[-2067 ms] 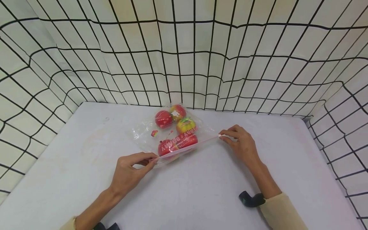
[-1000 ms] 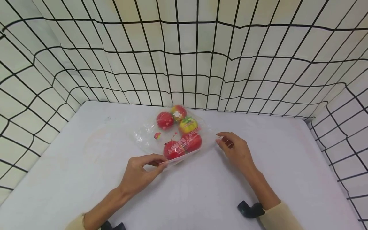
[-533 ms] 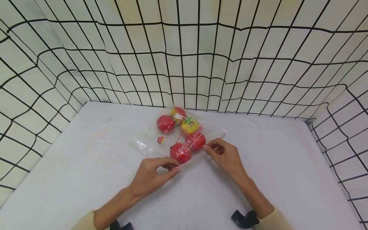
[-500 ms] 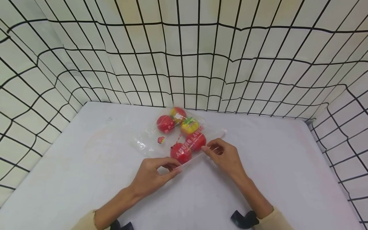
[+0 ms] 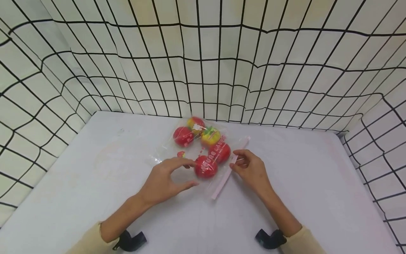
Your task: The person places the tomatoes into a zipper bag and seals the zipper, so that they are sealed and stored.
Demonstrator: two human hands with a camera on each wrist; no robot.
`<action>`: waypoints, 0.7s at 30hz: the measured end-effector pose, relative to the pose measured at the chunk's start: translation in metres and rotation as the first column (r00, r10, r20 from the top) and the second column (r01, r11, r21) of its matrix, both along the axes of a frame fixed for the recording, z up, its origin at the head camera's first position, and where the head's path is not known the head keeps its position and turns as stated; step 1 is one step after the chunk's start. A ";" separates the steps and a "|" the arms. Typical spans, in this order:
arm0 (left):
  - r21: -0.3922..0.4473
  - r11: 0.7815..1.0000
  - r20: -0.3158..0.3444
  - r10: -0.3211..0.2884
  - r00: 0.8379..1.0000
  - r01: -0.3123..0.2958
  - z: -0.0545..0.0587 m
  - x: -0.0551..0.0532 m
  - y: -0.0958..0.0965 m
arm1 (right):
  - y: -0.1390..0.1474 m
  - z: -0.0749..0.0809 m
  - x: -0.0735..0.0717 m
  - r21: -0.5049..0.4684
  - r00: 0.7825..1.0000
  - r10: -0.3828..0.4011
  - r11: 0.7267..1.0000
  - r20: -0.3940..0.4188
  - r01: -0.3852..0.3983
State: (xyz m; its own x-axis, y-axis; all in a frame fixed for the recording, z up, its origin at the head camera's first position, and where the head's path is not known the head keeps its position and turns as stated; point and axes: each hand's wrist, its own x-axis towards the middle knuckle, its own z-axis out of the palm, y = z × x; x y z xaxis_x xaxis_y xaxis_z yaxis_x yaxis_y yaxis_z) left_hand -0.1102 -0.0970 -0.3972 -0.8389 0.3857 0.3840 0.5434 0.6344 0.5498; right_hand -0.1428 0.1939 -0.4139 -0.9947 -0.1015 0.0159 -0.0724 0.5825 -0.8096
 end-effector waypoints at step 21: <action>-0.173 0.969 0.047 0.185 0.982 -0.174 -0.012 -0.029 -0.016 | 0.024 0.001 -0.015 0.076 0.998 -0.029 0.997 -0.058 0.034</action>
